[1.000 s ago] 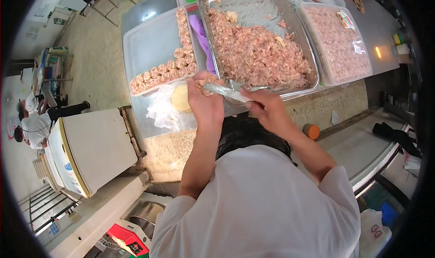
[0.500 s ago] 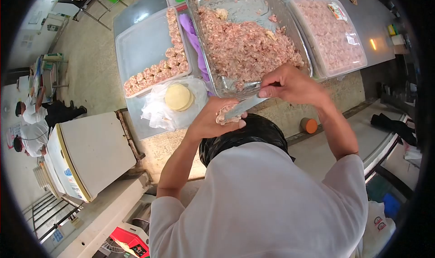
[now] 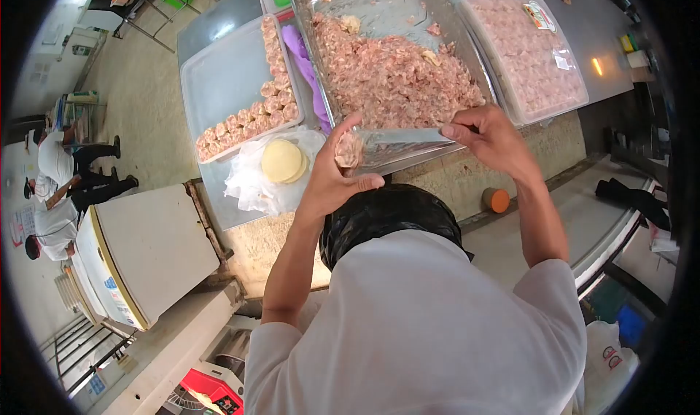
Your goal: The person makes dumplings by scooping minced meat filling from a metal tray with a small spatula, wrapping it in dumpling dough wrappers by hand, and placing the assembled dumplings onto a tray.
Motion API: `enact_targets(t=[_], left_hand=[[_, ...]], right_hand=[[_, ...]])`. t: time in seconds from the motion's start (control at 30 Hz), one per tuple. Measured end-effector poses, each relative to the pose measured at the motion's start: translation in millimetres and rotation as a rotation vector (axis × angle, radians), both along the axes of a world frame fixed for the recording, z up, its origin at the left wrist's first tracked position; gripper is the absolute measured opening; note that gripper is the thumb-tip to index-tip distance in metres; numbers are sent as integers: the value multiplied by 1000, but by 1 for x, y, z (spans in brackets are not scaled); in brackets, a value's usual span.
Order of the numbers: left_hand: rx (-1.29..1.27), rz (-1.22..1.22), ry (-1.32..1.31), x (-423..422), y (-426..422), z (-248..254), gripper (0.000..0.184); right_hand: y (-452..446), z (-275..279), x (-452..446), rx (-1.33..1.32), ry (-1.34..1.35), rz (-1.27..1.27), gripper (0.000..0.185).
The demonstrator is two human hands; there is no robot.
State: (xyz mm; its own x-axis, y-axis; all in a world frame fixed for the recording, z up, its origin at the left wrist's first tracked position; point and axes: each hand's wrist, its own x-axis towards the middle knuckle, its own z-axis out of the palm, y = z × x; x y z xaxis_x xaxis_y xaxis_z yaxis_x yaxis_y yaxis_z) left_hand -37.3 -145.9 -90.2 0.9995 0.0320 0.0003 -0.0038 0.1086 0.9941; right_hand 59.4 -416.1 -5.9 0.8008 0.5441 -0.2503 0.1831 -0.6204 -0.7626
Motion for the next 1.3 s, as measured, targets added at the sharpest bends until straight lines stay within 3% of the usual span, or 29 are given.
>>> enact_targets(t=[0.13,0.23,0.43,0.53,0.63,0.73,0.83,0.93,1.03,1.3], left_hand=[[194,-59,145,5,6,3,52],[277,-27,90,10,3,7,43],[500,-61,35,17,-2,19,29],[434,-89,121,20,-1,16,27],[333,-56,142,19,0,9,25],[373,-42,16,22,-3,12,25],[359,-55,-16,27,-3,4,25],[271,-14,11,29,-11,7,26],[256,-72,106,30,-12,15,24],[214,-175,109,33,-3,27,22]], right_hand=[[-2,-20,-17,106,104,-50,32],[8,-20,-30,237,225,-57,32],[7,-35,-31,178,301,-51,32],[6,-37,-26,295,345,-393,30],[-28,-66,-4,-40,-146,-277,28],[-37,-39,-4,-137,-134,-308,28],[-24,-13,-16,102,65,-153,28],[-6,-17,-25,244,108,-124,29],[1,-17,-26,178,238,-161,28],[11,-52,-30,414,195,-75,26]])
